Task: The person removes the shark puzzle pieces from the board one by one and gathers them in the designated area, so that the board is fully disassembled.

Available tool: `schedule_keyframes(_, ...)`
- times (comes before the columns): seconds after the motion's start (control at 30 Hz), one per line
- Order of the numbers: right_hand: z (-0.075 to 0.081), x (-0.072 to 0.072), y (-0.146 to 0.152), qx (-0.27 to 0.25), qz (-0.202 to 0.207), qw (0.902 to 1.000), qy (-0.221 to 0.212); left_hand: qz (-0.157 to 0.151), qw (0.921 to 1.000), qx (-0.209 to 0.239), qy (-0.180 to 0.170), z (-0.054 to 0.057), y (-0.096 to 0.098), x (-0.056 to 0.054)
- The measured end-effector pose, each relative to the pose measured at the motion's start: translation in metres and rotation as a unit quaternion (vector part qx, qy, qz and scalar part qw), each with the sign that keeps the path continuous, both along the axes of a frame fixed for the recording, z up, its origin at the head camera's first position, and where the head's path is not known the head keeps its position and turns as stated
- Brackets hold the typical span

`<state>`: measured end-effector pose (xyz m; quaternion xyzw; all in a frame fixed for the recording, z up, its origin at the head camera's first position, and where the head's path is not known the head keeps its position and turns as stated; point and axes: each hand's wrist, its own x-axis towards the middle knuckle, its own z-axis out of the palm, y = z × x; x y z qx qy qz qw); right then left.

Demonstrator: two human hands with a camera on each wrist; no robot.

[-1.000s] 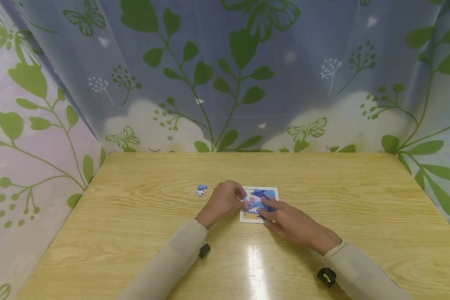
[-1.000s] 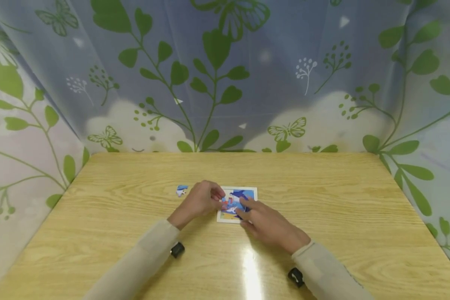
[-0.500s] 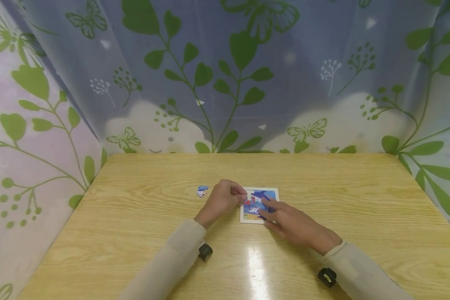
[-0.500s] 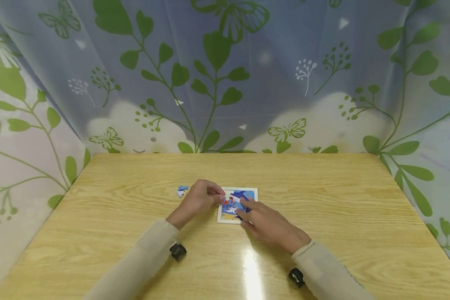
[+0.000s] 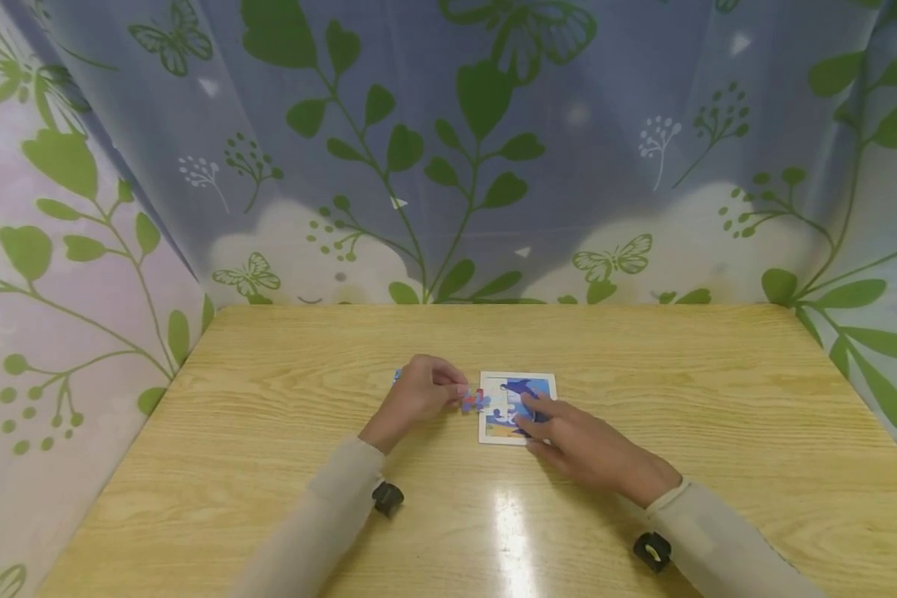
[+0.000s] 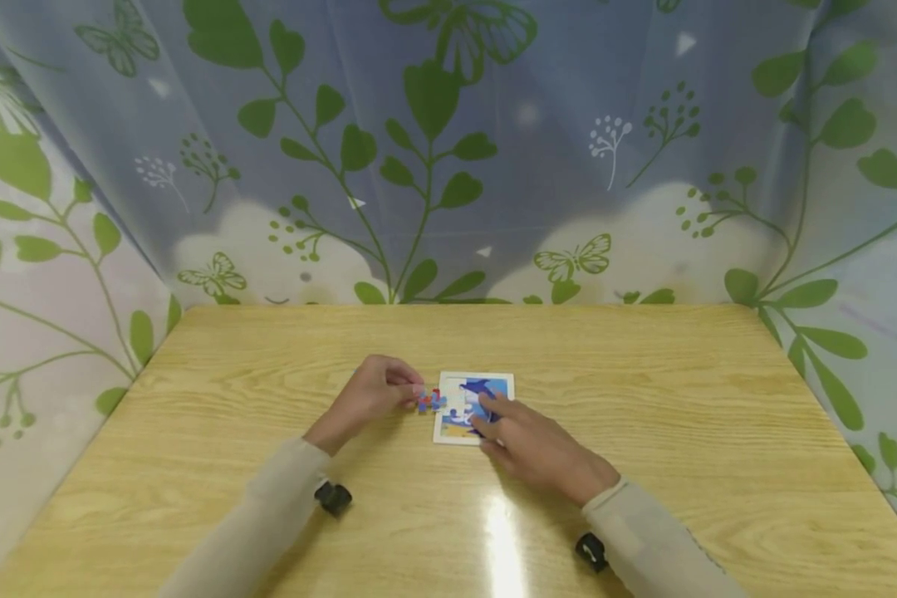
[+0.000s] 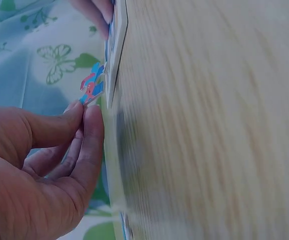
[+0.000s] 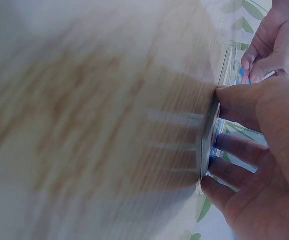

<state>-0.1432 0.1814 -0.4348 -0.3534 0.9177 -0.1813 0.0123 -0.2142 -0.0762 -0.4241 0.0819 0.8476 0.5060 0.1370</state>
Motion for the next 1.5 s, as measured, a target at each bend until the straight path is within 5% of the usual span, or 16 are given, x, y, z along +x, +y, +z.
schedule_keyframes(0.47, 0.002, 0.0, 0.001, 0.013, -0.001, 0.9999, -0.004, 0.028, 0.999, 0.028, -0.021, -0.003, -0.057, -0.004)
schedule_keyframes(0.8, 0.001, -0.001, 0.001, 0.019, 0.0, 0.9998, 0.002, 0.04, 0.9987, -0.006, -0.03, 0.001, -0.088, -0.007)
schedule_keyframes(1.5, 0.0, 0.0, 0.001, 0.015, 0.002, 0.9999, -0.002, 0.045, 0.9913, -0.123, 0.001, -0.003, -0.091, -0.013)
